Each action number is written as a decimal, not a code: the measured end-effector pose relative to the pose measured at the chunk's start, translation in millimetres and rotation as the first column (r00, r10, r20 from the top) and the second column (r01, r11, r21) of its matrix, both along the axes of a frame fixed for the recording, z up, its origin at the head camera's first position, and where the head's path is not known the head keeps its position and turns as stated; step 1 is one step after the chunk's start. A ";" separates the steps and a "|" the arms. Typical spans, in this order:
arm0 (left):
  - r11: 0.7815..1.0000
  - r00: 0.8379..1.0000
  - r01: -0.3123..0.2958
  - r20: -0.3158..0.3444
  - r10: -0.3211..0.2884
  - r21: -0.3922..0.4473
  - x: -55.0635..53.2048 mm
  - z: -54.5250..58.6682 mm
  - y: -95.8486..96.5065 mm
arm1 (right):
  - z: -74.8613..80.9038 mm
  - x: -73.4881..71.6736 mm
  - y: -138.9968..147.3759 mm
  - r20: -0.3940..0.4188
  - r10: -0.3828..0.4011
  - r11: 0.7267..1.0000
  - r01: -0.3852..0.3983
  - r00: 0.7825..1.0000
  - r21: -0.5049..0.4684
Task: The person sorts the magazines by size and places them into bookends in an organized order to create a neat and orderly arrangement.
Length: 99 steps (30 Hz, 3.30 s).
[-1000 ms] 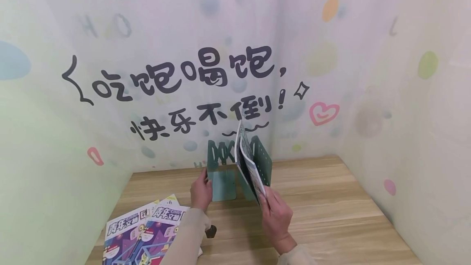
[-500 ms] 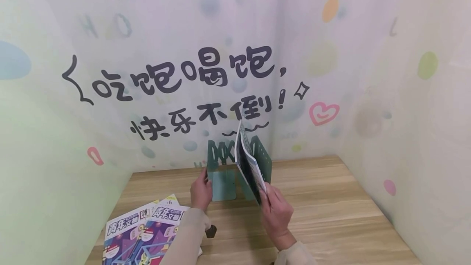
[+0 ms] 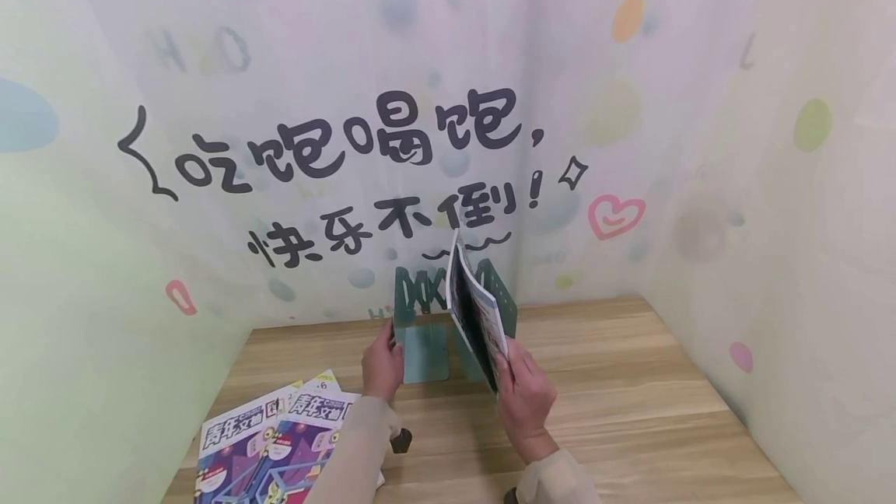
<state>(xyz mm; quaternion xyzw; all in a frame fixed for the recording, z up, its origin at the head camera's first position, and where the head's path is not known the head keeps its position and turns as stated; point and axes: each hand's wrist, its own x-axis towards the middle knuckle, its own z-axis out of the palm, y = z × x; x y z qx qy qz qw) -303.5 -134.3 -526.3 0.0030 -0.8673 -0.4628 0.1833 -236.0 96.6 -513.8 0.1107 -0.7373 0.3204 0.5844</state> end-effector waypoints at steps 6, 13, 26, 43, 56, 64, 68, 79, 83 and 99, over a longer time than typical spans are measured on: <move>1.000 1.000 -0.001 -0.008 0.001 -0.001 0.5 -0.8 -0.4 | -6.4 -5.6 0.6 0.040 -0.030 0.999 0.030 0.999 0.020; 1.000 1.000 0.002 -0.008 -0.002 0.002 1.1 -0.3 -0.1 | -10.4 -8.9 0.2 0.078 -0.082 0.996 0.078 0.994 0.053; 1.000 1.000 -0.004 -0.014 0.003 -0.008 1.7 -0.4 0.7 | -19.4 -19.4 -0.8 0.152 -0.082 0.995 0.071 0.985 0.073; 1.000 1.000 -0.018 0.009 0.018 0.000 1.9 2.1 2.3 | -20.1 -29.8 -5.7 0.231 -0.081 0.996 0.069 0.970 0.060; 1.000 1.000 -0.014 0.006 0.014 -0.005 1.1 0.1 2.1 | -16.4 -36.7 -4.8 0.254 -0.053 0.997 0.038 0.966 0.066; 1.000 1.000 -0.011 -0.003 0.011 -0.004 0.8 -0.1 2.0 | -11.4 -37.0 -5.9 0.320 -0.038 0.998 0.020 0.946 0.060; 1.000 1.000 -0.016 -0.003 0.016 -0.002 1.3 0.7 2.5 | -10.2 -36.1 -7.1 0.342 -0.035 0.998 0.016 0.939 0.056; 1.000 1.000 -0.017 0.011 0.017 -0.003 1.6 -0.2 1.9 | -11.6 -30.6 -11.2 0.356 0.015 0.995 -0.050 0.934 0.089; 1.000 1.000 -0.017 0.009 0.017 -0.002 1.0 -0.4 1.8 | -12.1 -29.6 -11.0 0.346 0.044 0.993 -0.079 0.937 0.089; 1.000 1.000 -0.024 0.015 0.024 -0.003 -0.6 -2.0 1.5 | -10.7 -38.9 4.3 0.248 0.094 0.991 -0.114 0.964 0.068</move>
